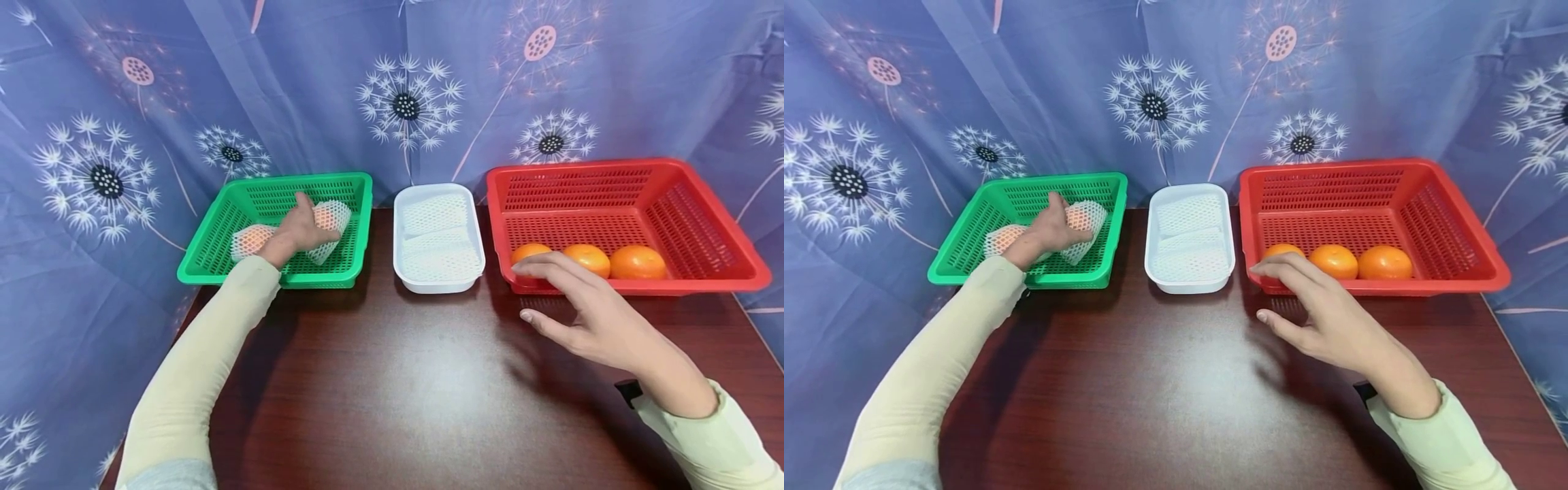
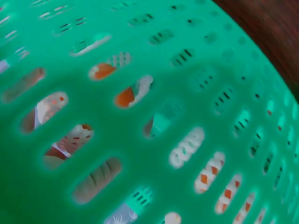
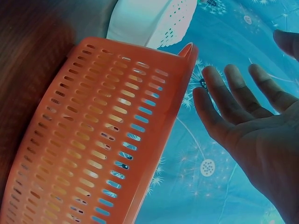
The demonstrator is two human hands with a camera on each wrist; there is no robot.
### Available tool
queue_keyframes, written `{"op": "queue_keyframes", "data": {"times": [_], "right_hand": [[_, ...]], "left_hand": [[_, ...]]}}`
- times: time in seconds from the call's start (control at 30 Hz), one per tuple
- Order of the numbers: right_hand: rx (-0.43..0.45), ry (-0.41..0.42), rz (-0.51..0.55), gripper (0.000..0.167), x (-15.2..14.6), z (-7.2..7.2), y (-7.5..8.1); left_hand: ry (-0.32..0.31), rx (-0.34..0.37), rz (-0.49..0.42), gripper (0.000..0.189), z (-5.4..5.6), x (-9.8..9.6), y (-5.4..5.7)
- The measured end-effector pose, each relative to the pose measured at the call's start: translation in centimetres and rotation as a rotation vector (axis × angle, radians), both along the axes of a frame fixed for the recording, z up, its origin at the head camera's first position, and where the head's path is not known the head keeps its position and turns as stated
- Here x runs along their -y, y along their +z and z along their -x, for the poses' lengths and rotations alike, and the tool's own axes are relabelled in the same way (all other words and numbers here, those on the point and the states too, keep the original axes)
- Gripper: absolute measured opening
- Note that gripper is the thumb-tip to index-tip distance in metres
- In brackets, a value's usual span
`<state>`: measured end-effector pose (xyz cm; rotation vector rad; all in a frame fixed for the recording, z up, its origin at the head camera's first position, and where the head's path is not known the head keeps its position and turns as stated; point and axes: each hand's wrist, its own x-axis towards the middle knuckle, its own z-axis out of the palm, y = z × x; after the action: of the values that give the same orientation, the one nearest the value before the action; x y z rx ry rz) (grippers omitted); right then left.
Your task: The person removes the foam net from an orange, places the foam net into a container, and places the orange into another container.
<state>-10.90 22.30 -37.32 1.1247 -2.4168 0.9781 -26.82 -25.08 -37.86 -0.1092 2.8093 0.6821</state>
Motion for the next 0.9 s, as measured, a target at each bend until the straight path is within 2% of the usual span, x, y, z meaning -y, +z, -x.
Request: {"op": "queue_keyframes", "data": {"times": [0.13,0.37,0.67,0.77,0.9], "right_hand": [[0.013,-0.008,-0.011,0.062,0.0,-0.1,0.1],[0.023,-0.018,-0.024,0.061,0.0,-0.2,0.1],[0.004,-0.005,-0.005,0.064,0.0,-0.2,0.1],[-0.002,-0.003,-0.001,0.065,0.0,-0.2,0.0],[-0.004,-0.006,-0.002,0.066,0.0,-0.2,0.0]], "left_hand": [[0.002,-0.026,-0.069,0.093,-0.7,0.2,0.7],[0.019,-0.066,-0.153,0.080,-1.4,0.4,1.1],[0.014,-0.095,-0.254,0.078,-2.1,0.8,1.4],[0.010,-0.132,-0.277,0.080,-2.3,0.7,1.5],[-0.020,-0.217,-0.318,0.081,-2.5,0.5,1.7]]}}
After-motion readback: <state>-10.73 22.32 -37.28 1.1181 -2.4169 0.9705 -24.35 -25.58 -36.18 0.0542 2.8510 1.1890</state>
